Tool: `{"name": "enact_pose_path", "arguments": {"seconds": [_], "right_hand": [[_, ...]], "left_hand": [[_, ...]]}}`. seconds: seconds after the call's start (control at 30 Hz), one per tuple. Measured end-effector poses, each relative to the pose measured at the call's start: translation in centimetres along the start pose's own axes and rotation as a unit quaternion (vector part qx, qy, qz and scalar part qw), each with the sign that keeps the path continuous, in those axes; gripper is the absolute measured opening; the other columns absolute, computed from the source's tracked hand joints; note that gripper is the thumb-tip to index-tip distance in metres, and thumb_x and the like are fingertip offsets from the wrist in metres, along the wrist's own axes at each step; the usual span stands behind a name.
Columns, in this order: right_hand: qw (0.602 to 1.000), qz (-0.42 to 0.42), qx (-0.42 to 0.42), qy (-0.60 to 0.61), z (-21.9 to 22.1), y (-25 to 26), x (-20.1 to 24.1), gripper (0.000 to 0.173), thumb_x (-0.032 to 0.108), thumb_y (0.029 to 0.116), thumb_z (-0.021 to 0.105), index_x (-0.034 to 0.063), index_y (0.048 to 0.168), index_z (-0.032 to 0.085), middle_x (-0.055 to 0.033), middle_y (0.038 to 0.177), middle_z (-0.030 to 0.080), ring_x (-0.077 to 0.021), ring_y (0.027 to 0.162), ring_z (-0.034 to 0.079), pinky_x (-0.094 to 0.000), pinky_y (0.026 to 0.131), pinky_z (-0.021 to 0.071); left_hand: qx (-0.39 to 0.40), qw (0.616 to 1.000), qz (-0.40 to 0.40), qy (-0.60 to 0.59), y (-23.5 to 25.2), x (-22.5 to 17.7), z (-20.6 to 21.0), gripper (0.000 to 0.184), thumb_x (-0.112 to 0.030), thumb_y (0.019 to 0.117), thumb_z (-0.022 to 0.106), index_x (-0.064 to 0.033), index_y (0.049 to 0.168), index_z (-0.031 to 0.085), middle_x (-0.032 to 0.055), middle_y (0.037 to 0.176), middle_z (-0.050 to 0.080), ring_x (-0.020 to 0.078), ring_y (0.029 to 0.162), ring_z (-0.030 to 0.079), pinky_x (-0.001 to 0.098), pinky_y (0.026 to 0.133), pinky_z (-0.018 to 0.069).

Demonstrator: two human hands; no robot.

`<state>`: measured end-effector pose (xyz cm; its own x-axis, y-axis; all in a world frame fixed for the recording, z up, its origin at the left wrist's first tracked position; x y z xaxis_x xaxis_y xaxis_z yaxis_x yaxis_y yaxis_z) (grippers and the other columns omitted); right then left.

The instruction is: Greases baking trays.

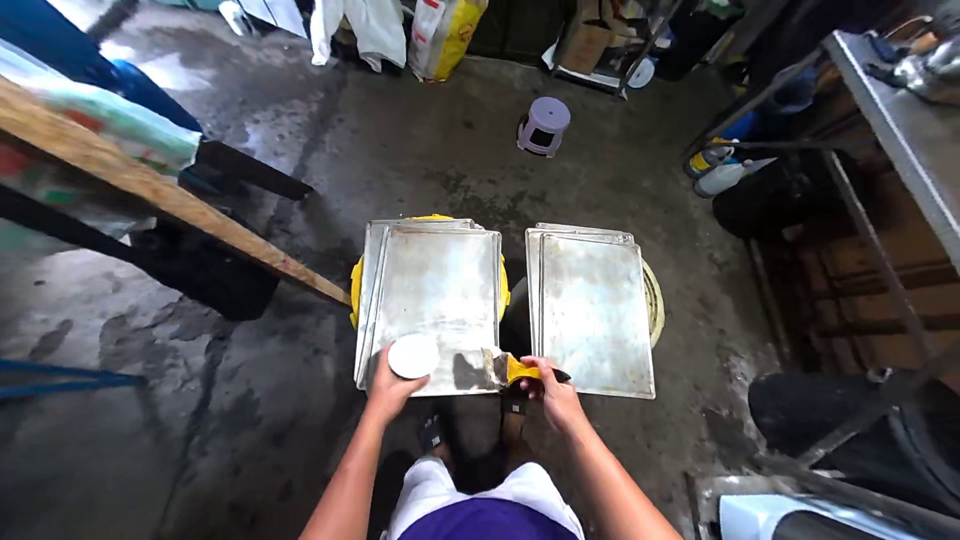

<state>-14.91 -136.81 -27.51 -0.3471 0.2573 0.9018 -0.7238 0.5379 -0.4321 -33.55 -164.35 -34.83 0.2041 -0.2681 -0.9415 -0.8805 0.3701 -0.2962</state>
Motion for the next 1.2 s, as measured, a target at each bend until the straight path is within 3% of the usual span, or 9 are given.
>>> {"name": "enact_pose_path", "arguments": {"seconds": [0.13, 0.23, 0.47, 0.57, 0.7, 0.8, 0.93, 1.1, 1.2], "right_hand": [[0.941, -0.148, 0.189, -0.239, 1.4, -1.5, 6.6, 0.024, 0.02, 0.0994, 0.065, 0.0048, 0.115, 0.076, -0.0077, 0.117, 0.073, -0.0114, 0.109, 0.068, -0.0295, 0.099, 0.0561], [0.921, -0.128, 0.233, -0.284, 0.7, -2.2, 5.7, 0.025, 0.023, 0.1011, 0.065, 0.0058, 0.114, 0.076, -0.0077, 0.112, 0.074, -0.011, 0.107, 0.068, -0.0297, 0.1, 0.0537], [0.995, -0.021, -0.1, -0.012, -16.8, -2.6, 2.1, 0.023, 0.014, 0.1018, 0.055, -0.0021, 0.101, 0.071, -0.0071, 0.085, 0.075, -0.0141, 0.069, 0.071, -0.0317, 0.067, 0.0632], [0.929, -0.032, -0.254, -0.269, -23.6, -1.3, -0.3, 0.025, 0.016, 0.1002, 0.059, -0.0015, 0.11, 0.074, -0.0137, 0.107, 0.073, -0.0181, 0.095, 0.071, -0.0347, 0.088, 0.0593], [0.89, 0.126, -0.087, -0.43, -16.0, 3.1, -8.9, 0.037, 0.027, 0.1049, 0.05, 0.006, 0.129, 0.069, -0.0175, 0.132, 0.066, -0.0284, 0.125, 0.063, -0.044, 0.109, 0.0499], [0.953, 0.012, -0.052, -0.297, -14.5, 3.5, -10.4, 0.029, 0.019, 0.1007, 0.057, 0.0045, 0.117, 0.075, -0.0126, 0.116, 0.073, -0.0201, 0.11, 0.069, -0.0377, 0.102, 0.055], [0.914, 0.04, -0.22, -0.338, -29.5, 3.5, -8.5, 0.026, 0.015, 0.1024, 0.057, -0.0004, 0.116, 0.074, -0.0172, 0.115, 0.073, -0.0241, 0.11, 0.07, -0.0399, 0.101, 0.0549], [0.921, 0.062, -0.012, -0.385, -14.1, 8.5, -8.8, 0.03, 0.02, 0.1024, 0.053, 0.003, 0.117, 0.073, -0.017, 0.122, 0.069, -0.0254, 0.117, 0.066, -0.0399, 0.104, 0.053], [0.979, -0.02, -0.038, -0.199, -18.6, 11.4, -7.3, 0.026, 0.014, 0.1011, 0.057, 0.0, 0.116, 0.074, -0.0136, 0.115, 0.074, -0.0174, 0.11, 0.07, -0.0354, 0.103, 0.0549]], "left_hand": [[0.177, 0.958, 0.118, 0.191, -3.0, -4.7, 8.2, 0.106, -0.039, 0.0629, 0.095, -0.0001, 0.148, 0.046, 0.02, 0.143, 0.057, 0.0316, 0.136, 0.053, 0.0489, 0.117, 0.041], [0.263, 0.922, 0.226, 0.174, -5.1, -8.0, 14.8, 0.096, -0.039, 0.0642, 0.094, -0.0027, 0.143, 0.053, 0.0139, 0.139, 0.061, 0.0274, 0.135, 0.054, 0.0448, 0.118, 0.0406], [0.401, 0.866, 0.1, 0.283, -5.0, -1.3, 24.5, 0.103, -0.039, 0.0649, 0.093, -0.0038, 0.149, 0.046, 0.017, 0.15, 0.051, 0.0315, 0.141, 0.046, 0.0463, 0.121, 0.0347], [0.481, 0.774, 0.054, 0.409, -6.2, 3.2, 28.3, 0.102, -0.036, 0.068, 0.092, -0.0113, 0.153, 0.042, 0.0084, 0.167, 0.028, 0.0344, 0.146, 0.04, 0.0506, 0.114, 0.0427], [0.509, 0.668, 0.024, 0.543, -7.8, 6.5, 32.1, 0.094, -0.025, 0.0698, 0.088, -0.0167, 0.153, 0.043, -0.0016, 0.174, 0.008, 0.0397, 0.144, 0.041, 0.0597, 0.094, 0.0531], [0.497, 0.656, -0.003, 0.568, -7.4, 7.3, 33.0, 0.092, -0.024, 0.0709, 0.086, -0.0146, 0.152, 0.044, -0.0034, 0.174, 0.006, 0.0425, 0.141, 0.043, 0.0617, 0.091, 0.0535], [0.492, 0.662, -0.034, 0.564, -7.2, 7.2, 32.7, 0.09, -0.03, 0.0705, 0.088, -0.0173, 0.15, 0.047, -0.0089, 0.173, 0.005, 0.0393, 0.142, 0.043, 0.059, 0.09, 0.0552], [0.5, 0.658, -0.069, 0.559, -7.8, 7.7, 33.0, 0.092, -0.034, 0.0708, 0.086, -0.0164, 0.151, 0.045, -0.0062, 0.174, 0.005, 0.0391, 0.142, 0.043, 0.0583, 0.091, 0.0553], [0.495, 0.658, -0.076, 0.563, -7.2, 7.2, 33.0, 0.089, -0.032, 0.0698, 0.086, -0.0175, 0.149, 0.048, -0.0102, 0.173, 0.009, 0.0372, 0.141, 0.046, 0.058, 0.088, 0.0565]]}}
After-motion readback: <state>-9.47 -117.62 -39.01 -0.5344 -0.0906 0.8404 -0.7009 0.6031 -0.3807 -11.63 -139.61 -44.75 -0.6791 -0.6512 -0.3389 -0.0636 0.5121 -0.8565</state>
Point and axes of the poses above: each hand's wrist, its own y-axis towards the middle knuckle, its own z-axis out of the palm, x = y × z, the point moved 7 cm from there along y, towards the middle knuckle
